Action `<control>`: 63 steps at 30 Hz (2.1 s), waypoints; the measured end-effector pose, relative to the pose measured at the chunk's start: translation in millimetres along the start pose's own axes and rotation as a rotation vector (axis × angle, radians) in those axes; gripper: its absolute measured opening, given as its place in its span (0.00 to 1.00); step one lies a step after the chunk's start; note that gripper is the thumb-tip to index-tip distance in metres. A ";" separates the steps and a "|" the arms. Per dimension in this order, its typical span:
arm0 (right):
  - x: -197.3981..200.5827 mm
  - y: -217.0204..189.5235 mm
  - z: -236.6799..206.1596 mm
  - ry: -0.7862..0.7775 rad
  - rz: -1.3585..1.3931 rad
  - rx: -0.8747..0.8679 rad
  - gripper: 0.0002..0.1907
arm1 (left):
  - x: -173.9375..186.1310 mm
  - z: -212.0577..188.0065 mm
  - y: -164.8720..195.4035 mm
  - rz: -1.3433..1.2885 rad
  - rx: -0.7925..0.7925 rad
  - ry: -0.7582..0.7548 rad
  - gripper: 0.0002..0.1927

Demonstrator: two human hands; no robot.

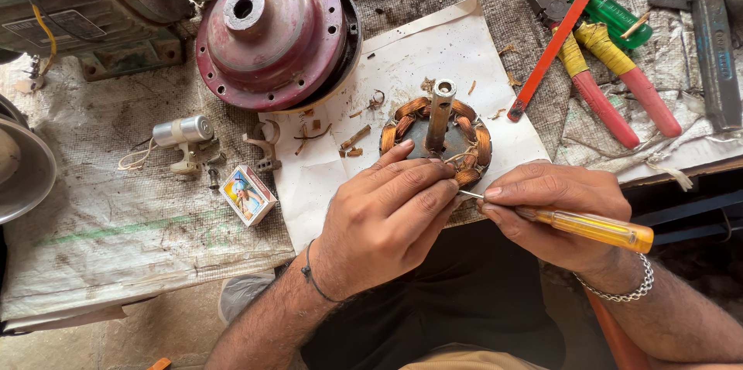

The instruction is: The person uses a screwdriver to pry and strip burnt copper windings from an electric motor armature, rotating the armature on the workbench and working around its circumference. They hold the armature steady with one hand while levering out winding segments and debris with the other.

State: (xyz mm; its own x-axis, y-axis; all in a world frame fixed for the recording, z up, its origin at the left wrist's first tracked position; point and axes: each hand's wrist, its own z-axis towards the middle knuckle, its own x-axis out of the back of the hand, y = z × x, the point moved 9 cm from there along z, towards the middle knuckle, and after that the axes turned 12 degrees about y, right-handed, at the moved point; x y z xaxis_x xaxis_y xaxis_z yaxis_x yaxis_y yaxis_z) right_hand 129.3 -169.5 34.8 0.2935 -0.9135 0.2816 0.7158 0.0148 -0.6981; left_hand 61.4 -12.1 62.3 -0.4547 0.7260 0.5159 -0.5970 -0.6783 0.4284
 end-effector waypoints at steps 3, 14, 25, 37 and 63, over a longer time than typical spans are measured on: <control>-0.5 1.0 -1.0 -0.002 0.012 0.002 0.12 | 0.5 1.2 -3.9 -0.042 0.060 0.005 0.10; 12.0 17.9 -10.9 0.083 0.228 -0.079 0.07 | 2.8 2.0 2.4 0.007 0.025 0.081 0.10; 16.0 16.7 -15.6 0.143 0.076 -0.028 0.06 | 0.5 0.5 -3.9 -0.054 0.105 0.078 0.11; 12.5 9.5 -12.4 0.103 0.029 0.000 0.06 | 0.1 -0.4 -13.2 -0.145 0.217 0.043 0.11; 22.2 21.6 -23.0 0.232 0.180 -0.015 0.09 | -2.0 -6.0 26.2 0.282 -0.230 0.059 0.10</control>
State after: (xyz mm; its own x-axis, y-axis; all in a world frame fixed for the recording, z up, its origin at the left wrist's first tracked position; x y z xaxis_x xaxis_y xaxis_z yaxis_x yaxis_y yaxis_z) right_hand 136.7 -198.8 10.9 0.2610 -0.9653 -0.0041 0.6555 0.1803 -0.7334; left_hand 42.8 -30.6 68.0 -0.6560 0.5240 0.5432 -0.5725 -0.8144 0.0943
